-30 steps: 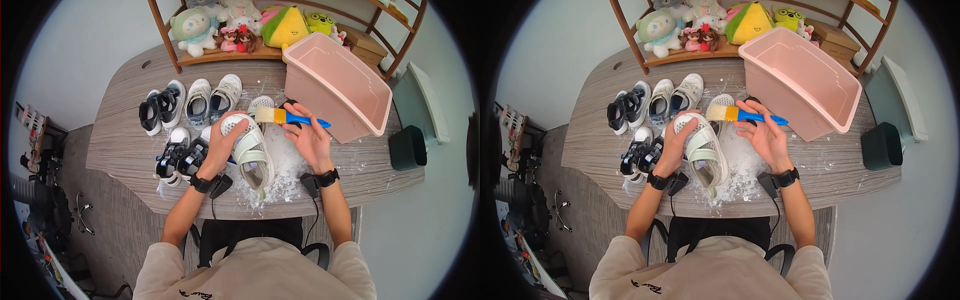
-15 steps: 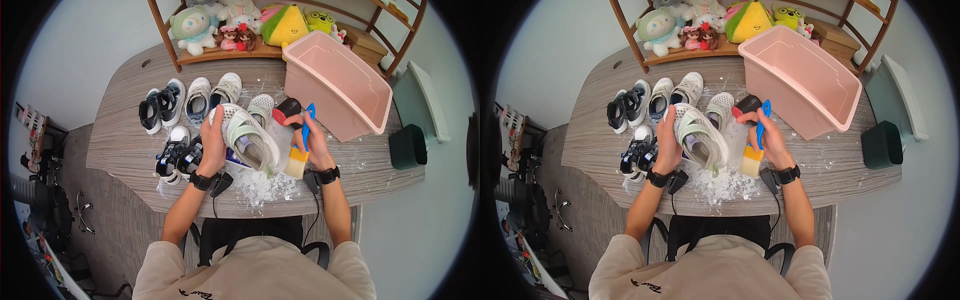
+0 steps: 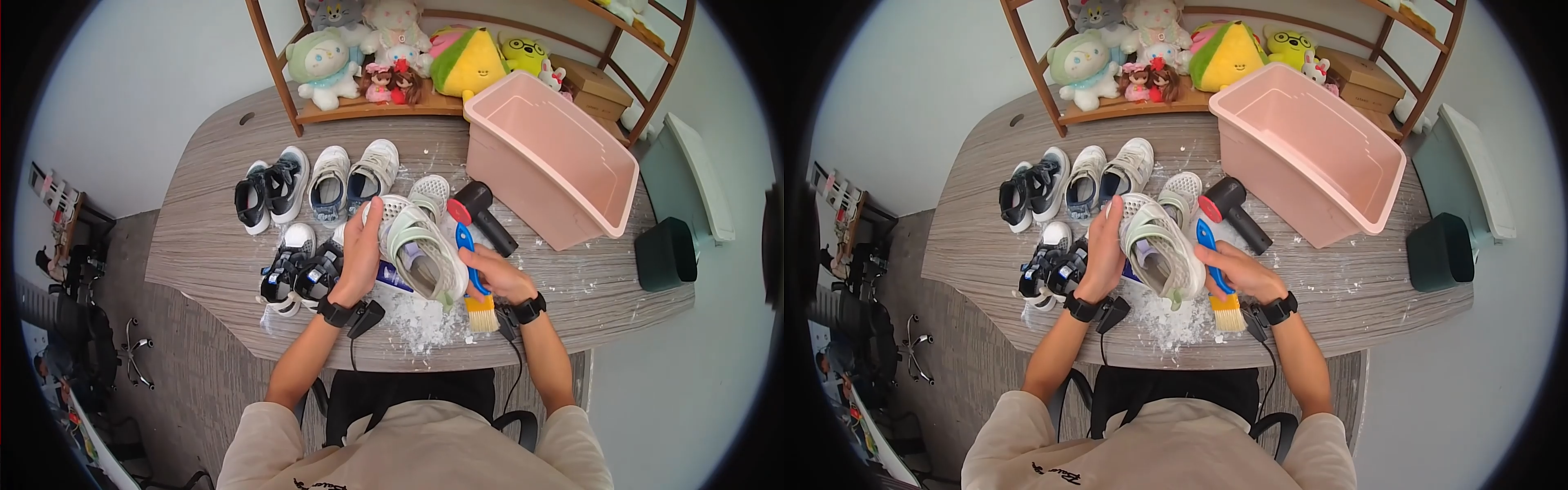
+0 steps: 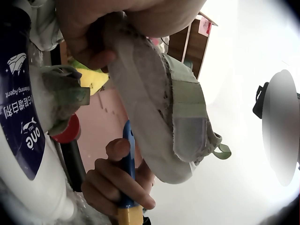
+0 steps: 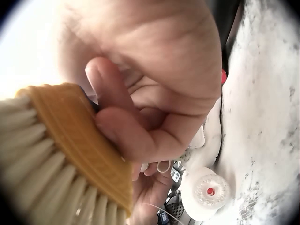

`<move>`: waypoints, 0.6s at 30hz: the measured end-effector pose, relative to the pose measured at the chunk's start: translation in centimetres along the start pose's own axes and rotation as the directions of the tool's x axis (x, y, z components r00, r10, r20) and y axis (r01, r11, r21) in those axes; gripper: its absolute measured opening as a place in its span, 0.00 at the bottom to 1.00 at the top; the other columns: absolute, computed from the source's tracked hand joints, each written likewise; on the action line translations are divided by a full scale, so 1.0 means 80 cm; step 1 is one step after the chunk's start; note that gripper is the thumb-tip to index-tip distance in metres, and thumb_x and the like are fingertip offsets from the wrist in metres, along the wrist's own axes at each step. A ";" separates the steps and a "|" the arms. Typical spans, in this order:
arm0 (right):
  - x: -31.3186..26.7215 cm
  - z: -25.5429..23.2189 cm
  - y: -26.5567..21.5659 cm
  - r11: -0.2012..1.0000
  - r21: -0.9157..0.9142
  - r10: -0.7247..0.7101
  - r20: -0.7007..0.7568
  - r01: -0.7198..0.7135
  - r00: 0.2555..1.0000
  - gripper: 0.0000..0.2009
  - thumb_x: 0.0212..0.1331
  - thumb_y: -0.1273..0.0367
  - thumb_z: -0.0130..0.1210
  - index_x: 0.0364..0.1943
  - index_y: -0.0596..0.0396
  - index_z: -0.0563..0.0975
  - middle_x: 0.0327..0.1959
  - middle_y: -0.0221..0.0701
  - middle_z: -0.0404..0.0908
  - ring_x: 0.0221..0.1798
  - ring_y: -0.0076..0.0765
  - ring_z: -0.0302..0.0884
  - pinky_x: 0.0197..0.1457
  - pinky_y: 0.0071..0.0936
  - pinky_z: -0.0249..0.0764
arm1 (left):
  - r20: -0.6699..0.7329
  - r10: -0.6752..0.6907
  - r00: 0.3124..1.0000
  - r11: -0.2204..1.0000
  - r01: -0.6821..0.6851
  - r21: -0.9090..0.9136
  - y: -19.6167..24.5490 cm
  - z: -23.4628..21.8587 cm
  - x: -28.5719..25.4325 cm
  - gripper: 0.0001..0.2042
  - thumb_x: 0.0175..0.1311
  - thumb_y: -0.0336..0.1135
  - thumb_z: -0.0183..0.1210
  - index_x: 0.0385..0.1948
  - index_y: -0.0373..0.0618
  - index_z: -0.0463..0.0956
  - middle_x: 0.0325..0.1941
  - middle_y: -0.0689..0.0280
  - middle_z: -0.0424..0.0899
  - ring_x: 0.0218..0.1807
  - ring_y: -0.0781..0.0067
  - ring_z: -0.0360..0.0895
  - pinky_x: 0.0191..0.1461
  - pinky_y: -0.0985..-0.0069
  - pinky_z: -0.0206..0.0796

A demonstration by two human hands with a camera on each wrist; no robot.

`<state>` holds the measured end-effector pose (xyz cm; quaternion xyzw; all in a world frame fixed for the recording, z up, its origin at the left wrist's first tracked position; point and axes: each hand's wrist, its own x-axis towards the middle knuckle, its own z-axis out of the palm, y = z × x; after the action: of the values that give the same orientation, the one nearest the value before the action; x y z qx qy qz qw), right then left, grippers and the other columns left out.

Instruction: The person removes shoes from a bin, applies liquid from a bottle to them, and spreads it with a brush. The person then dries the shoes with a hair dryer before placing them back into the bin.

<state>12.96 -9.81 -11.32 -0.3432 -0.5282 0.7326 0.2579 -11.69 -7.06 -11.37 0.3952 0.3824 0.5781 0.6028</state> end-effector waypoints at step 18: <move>0.010 -0.002 0.023 0.931 0.350 -0.095 -0.039 0.103 0.995 0.33 0.64 0.53 0.62 0.65 0.62 0.67 0.42 0.30 0.83 0.26 0.17 0.78 0.24 0.12 0.69 | 0.227 -0.056 0.972 0.998 0.054 0.014 0.000 0.008 -0.010 0.20 0.74 0.38 0.57 0.63 0.43 0.69 0.53 0.69 0.81 0.51 0.86 0.76 0.51 0.85 0.67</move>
<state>12.56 -9.72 -13.25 -0.2724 -0.4026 0.7976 0.3572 -11.12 -7.88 -11.10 0.4502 0.3241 0.5107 0.6568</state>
